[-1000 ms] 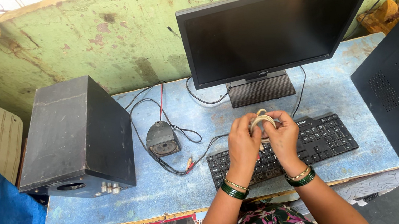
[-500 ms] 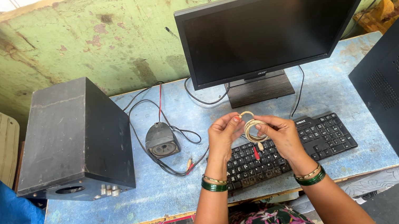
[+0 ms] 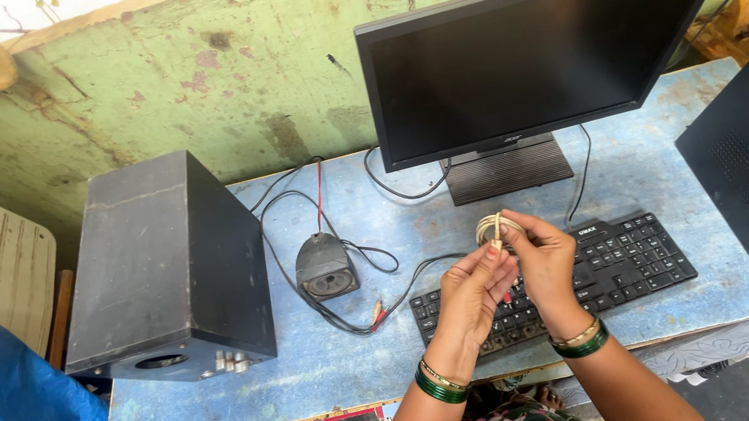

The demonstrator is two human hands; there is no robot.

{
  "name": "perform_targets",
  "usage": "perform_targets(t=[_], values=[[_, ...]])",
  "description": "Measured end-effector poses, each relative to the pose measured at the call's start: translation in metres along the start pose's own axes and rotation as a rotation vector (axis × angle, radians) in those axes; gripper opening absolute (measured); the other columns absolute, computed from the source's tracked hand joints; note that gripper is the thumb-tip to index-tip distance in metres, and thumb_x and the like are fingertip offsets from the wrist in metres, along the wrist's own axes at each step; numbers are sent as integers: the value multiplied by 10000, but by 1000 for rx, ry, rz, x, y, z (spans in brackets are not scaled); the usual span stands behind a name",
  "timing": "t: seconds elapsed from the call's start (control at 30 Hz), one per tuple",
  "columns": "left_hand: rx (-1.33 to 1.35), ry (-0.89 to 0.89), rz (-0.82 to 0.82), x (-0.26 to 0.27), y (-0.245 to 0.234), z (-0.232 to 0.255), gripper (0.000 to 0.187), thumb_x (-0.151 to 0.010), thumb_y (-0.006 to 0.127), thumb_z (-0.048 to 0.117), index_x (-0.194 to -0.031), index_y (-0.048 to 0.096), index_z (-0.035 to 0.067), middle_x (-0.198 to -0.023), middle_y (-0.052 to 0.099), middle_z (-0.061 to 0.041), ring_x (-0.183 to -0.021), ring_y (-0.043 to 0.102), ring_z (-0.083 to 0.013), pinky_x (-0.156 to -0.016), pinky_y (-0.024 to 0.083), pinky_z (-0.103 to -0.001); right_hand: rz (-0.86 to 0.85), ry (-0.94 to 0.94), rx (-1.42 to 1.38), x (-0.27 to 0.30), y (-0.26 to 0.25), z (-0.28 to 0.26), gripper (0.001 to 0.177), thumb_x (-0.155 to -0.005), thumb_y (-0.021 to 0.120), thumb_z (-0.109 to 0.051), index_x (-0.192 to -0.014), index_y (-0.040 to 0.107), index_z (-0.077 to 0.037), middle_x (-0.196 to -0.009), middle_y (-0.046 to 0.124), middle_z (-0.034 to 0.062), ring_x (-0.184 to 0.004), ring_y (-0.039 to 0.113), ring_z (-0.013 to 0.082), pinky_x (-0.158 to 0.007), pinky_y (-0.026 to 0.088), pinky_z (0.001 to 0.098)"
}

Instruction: The person connects various cables to a computer tower and a silver electronic device on a desk. They plug in a power cord, a USB cable, and multiple audio/video cables into the back of the devices.

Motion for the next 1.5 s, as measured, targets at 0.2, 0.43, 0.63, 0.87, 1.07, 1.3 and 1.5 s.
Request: perform_targets(t=[0.2, 0.43, 0.63, 0.87, 1.07, 1.3, 1.5], values=[[-308, 124, 53, 9, -15, 17, 260, -932, 737, 132, -1132, 736, -34, -1056, 777, -109, -891, 753, -161, -826, 628, -307, -140, 296, -449, 8, 6, 3, 313, -955, 669, 29, -1266, 662, 66, -1076, 714, 129, -910, 691, 155, -790, 572, 274], [-676, 434, 148, 36, -8, 47, 226, -923, 785, 147, -1036, 770, -49, -921, 797, -112, -805, 773, -152, -723, 612, -283, -229, 272, -254, 23, 30, -3, 412, -916, 672, 20, -1319, 595, 46, -1100, 706, 104, -965, 679, 128, -827, 555, 249], [-1421, 1000, 354, 89, 17, 84, 269, -831, 863, 282, -919, 768, 47, -849, 783, -87, -766, 737, -208, -650, 550, -326, -264, 415, -499, 24, 39, -2, 326, -963, 697, -39, -1275, 632, 28, -1033, 720, 95, -900, 693, 144, -792, 564, 274], [-1025, 774, 53, 78, 1, 112, 370, -880, 815, 224, -1146, 727, -18, -988, 768, -100, -893, 743, -141, -768, 590, -280, -358, 512, -499, 31, 51, -7, 313, -933, 676, -68, -1230, 636, 22, -1010, 744, 113, -875, 711, 157, -799, 588, 294], [-1067, 656, 259, 77, -3, 105, 201, -856, 801, 158, -969, 773, -6, -779, 767, -73, -631, 700, -101, -580, 544, -251, -234, 198, -234, 44, 61, -2, 293, -937, 699, 6, -1221, 633, 36, -1061, 723, 85, -935, 688, 113, -827, 552, 241], [-898, 500, 122, 68, -13, 93, 207, -896, 735, 154, -989, 743, -30, -791, 771, -30, -686, 731, -49, -596, 557, -220, -134, -117, 86, 68, 65, -16, 268, -944, 697, 18, -1202, 623, 20, -1033, 715, 45, -903, 673, 70, -772, 553, 204], [-657, 298, -241, 45, -45, 82, 362, -1049, 660, 316, -997, 757, -30, -860, 739, -36, -762, 648, -41, -703, 516, -203, -125, -270, 298, 76, 72, -36, 220, -946, 698, 32, -1164, 668, 24, -1046, 718, 72, -905, 693, 89, -767, 566, 223]])
Point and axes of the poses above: each hand's wrist, its own x-axis away from the middle knuckle, its own y-axis out of the palm, z = x × y, the point moved 2 cm from there along -x, towards the middle knuckle
